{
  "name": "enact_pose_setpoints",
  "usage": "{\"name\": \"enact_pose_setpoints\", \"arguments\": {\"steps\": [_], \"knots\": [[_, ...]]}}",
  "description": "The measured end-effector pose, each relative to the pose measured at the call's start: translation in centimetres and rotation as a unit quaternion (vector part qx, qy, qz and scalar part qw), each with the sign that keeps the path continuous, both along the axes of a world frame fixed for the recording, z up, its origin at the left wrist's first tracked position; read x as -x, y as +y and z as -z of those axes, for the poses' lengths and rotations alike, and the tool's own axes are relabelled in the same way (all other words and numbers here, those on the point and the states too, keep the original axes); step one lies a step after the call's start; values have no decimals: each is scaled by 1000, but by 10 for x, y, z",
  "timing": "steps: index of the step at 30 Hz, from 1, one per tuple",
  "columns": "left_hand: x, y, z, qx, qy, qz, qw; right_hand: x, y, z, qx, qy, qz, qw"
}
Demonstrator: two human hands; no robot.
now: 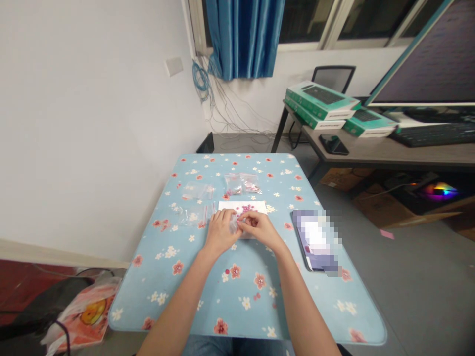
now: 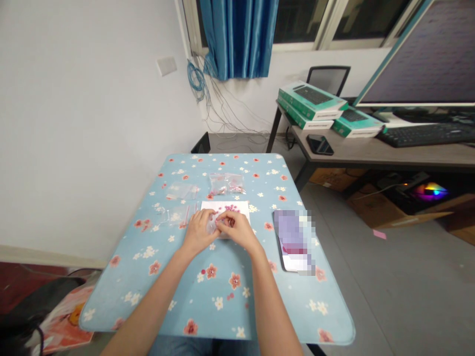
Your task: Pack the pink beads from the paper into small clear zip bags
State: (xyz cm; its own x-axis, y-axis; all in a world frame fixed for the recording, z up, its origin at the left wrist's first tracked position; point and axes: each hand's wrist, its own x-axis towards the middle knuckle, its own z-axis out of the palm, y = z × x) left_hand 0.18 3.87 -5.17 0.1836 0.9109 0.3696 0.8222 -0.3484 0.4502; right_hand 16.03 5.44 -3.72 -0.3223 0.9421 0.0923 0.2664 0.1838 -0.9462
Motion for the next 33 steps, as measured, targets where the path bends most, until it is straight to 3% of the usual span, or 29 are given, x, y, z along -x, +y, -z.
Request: {"name": "enact_pose_setpoints", "arguments": {"steps": [11,15,22,33], "knots": [[0,-1,-2,-4,-4,2,1000,0,1,1,-6,-20,9,1000],[0,-1,-4,-5,-12,-2,1000,-5,5,6,-43,-93,60,993],[0,-1,-3,-8,-7,-1,1000,-5,6,10,-90,-267,109,953],[0,-2,-4,-9,-9,-3,1000,-1,6,12,-99,-304,107,941]]}}
